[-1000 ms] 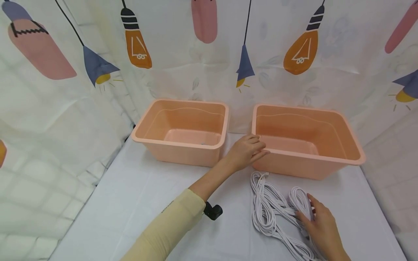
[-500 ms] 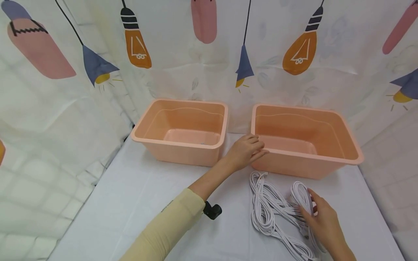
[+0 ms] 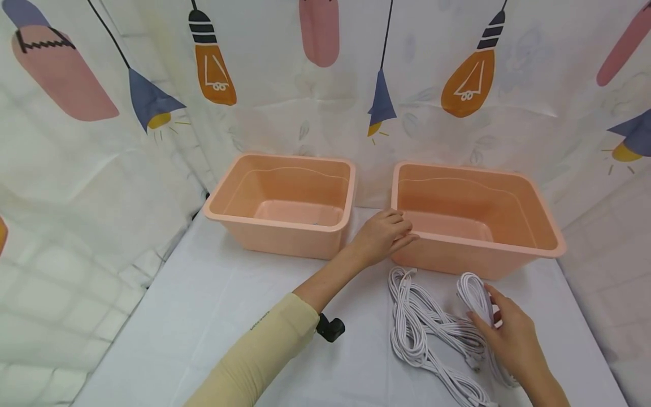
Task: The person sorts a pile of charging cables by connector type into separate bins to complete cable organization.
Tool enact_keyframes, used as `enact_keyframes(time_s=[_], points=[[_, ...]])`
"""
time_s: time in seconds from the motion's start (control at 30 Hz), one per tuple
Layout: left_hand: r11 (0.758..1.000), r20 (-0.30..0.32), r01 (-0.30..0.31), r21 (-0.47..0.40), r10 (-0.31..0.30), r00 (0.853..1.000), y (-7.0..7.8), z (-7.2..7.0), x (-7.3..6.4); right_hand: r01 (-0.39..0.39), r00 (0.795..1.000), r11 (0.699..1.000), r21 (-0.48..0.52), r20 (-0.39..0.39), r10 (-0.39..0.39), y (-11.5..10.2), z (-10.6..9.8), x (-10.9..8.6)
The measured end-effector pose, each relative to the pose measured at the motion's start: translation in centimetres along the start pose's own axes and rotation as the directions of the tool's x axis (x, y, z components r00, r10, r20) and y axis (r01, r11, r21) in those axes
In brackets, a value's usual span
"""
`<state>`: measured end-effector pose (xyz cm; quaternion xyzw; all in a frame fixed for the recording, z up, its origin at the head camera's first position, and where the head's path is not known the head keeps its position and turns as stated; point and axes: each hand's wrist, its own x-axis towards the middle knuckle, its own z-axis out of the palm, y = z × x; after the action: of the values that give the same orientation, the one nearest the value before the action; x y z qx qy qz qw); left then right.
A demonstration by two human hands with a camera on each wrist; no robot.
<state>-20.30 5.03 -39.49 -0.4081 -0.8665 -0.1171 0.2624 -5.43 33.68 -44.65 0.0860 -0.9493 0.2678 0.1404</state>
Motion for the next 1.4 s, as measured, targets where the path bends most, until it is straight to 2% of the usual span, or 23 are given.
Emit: enact_keyframes(time_s=[0.23, 0.67, 0.8, 1.03, 1.23, 1.4], points=[[1.000, -0.003, -0.002, -0.012, 0.002, 1.000, 0.0, 0.0, 0.0, 0.040, 0.998, 0.999, 0.023, -0.056, -0.038, -0.2, -1.3, 0.8], [0.999, 0.009, 0.002, -0.034, -0.002, 1.000, 0.0, 0.1, 0.0, 0.053, 0.996, 0.998, -0.030, -0.066, -0.055, -0.5, -4.0, 2.6], [0.999, 0.017, 0.009, -0.034, -0.009, 1.000, 0.0, 0.0, 0.0, 0.061, 0.996, 0.998, -0.021, -0.062, -0.062, -0.7, -4.8, 3.5], [0.998, 0.029, 0.024, -0.052, -0.022, 0.999, 0.1, -0.1, 0.1, 0.122, 0.986, 0.992, -0.033, -0.109, -0.125, -0.9, -6.2, 5.5], [0.999, 0.031, 0.029, -0.045, -0.027, 0.999, 0.0, 0.0, 0.1, 0.132, 0.987, 0.989, -0.067, -0.086, -0.138, -1.4, -7.8, 7.7], [0.999, 0.033, 0.032, -0.043, -0.031, 0.999, 0.0, 0.0, 0.1, 0.091, 0.995, 0.990, -0.105, -0.024, -0.094, -1.9, -8.9, 9.8]])
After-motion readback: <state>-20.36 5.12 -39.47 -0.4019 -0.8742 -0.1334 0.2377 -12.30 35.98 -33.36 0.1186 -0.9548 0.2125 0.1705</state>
